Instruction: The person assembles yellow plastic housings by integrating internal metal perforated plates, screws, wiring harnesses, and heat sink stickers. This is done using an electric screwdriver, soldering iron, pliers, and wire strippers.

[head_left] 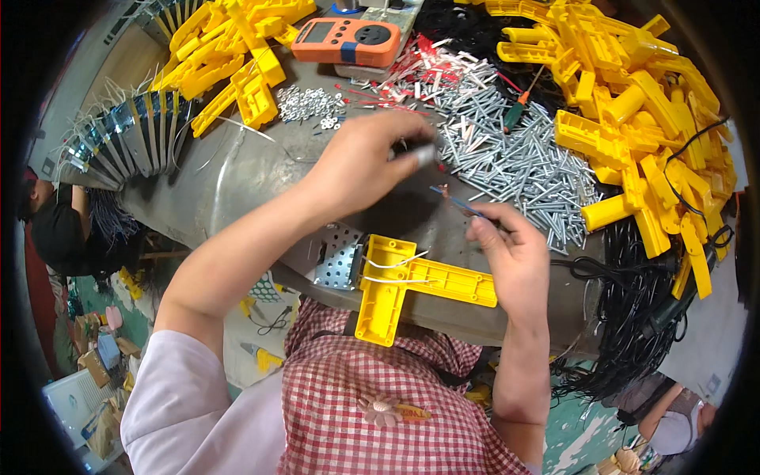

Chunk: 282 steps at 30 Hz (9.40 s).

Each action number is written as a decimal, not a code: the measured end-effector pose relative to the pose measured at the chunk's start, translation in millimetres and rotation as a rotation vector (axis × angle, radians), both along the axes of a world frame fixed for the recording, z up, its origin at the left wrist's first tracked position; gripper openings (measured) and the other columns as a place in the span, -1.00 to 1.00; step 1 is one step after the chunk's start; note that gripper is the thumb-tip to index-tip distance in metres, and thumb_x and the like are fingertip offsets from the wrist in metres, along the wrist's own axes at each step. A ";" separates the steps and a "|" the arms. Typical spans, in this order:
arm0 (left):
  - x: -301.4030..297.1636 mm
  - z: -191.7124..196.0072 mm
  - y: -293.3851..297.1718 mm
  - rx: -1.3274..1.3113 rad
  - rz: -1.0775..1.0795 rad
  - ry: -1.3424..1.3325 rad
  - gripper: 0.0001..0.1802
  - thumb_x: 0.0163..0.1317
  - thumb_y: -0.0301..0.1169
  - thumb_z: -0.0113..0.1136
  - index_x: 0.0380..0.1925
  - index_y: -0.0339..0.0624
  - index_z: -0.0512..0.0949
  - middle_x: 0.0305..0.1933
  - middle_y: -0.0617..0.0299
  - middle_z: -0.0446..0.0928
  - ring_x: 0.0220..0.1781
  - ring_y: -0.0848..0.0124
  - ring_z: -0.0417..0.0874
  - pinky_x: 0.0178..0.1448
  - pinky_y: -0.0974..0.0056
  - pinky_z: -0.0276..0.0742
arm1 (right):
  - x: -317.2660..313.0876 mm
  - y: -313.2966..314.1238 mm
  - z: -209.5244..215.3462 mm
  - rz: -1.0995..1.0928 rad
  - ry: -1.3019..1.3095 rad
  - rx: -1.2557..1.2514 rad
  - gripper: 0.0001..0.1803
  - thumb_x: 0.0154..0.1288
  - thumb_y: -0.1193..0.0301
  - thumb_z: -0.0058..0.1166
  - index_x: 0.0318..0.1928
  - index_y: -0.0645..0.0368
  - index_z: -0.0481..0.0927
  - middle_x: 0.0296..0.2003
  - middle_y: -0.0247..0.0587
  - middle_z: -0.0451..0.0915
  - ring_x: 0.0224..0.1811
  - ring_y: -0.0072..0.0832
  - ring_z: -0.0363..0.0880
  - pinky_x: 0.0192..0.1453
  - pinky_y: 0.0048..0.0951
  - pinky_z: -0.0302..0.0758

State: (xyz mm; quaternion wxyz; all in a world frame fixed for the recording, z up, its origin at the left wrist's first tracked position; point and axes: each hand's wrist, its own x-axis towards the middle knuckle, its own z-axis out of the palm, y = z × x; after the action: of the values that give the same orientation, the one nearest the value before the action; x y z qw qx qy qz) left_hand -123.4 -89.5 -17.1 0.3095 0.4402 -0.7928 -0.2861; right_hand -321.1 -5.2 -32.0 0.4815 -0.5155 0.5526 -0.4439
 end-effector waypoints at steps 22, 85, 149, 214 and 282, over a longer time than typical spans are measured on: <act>17.3 5.7 62.7 0.833 -0.018 0.783 -0.80 0.08 -0.50 0.23 -0.29 -0.22 0.45 -0.25 0.29 0.51 -0.17 0.53 0.52 -0.01 0.38 0.43 | 21.2 18.5 30.8 0.009 -0.047 -0.027 -0.88 0.15 0.53 0.20 -0.30 0.32 0.60 -0.42 -0.38 0.57 -0.40 -0.75 0.42 -0.32 -0.72 0.35; -9.8 1.6 37.8 -0.236 -0.225 0.200 -0.83 0.00 -0.61 0.24 -0.36 -0.24 0.51 -0.21 0.15 0.59 -0.12 0.28 0.61 -0.01 0.26 0.51 | -1.0 -1.7 14.0 -0.017 -0.376 0.184 -0.87 0.28 0.46 0.06 -0.24 0.29 0.53 -0.56 -0.52 0.44 -0.66 -0.86 0.17 -0.62 -0.75 0.04; 6.9 14.7 45.0 -0.078 -0.277 0.038 -0.79 -0.04 -0.60 0.23 -0.33 -0.26 0.54 -0.32 0.18 0.58 -0.27 0.33 0.64 -0.18 0.33 0.55 | 2.3 -1.2 34.6 0.406 0.512 -0.039 -0.86 0.22 0.44 0.07 -0.27 0.26 0.54 -0.60 -0.08 0.52 -0.58 -0.32 0.53 -0.45 -0.39 0.40; 4.1 -4.9 27.6 0.602 -0.034 0.964 -0.71 0.21 -0.41 0.15 -0.10 -0.28 0.45 -0.05 0.21 0.46 0.04 0.43 0.45 0.18 0.29 0.32 | 24.7 -33.6 11.3 0.005 -0.328 -0.044 -0.91 0.21 0.49 0.13 -0.30 0.26 0.57 -0.49 -0.51 0.48 -0.49 -0.82 0.28 -0.39 -0.76 0.22; 36.6 13.2 54.6 0.581 -0.188 0.202 -0.72 0.09 -0.34 0.28 -0.26 -0.31 0.57 -0.39 0.24 0.59 -0.31 0.56 0.54 -0.17 0.37 0.45 | 20.8 -16.1 16.2 0.395 0.679 -0.911 -0.58 -0.09 0.54 0.27 -0.11 0.06 0.60 -0.71 -0.37 0.23 -0.72 -0.44 0.21 -0.62 -0.40 0.18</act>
State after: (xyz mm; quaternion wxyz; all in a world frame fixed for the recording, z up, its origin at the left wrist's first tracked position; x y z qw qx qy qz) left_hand -86.8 -34.9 -3.9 0.2205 0.4042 -0.6805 -0.5701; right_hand -300.3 -21.3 -15.8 0.0820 -0.8759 0.3233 -0.3487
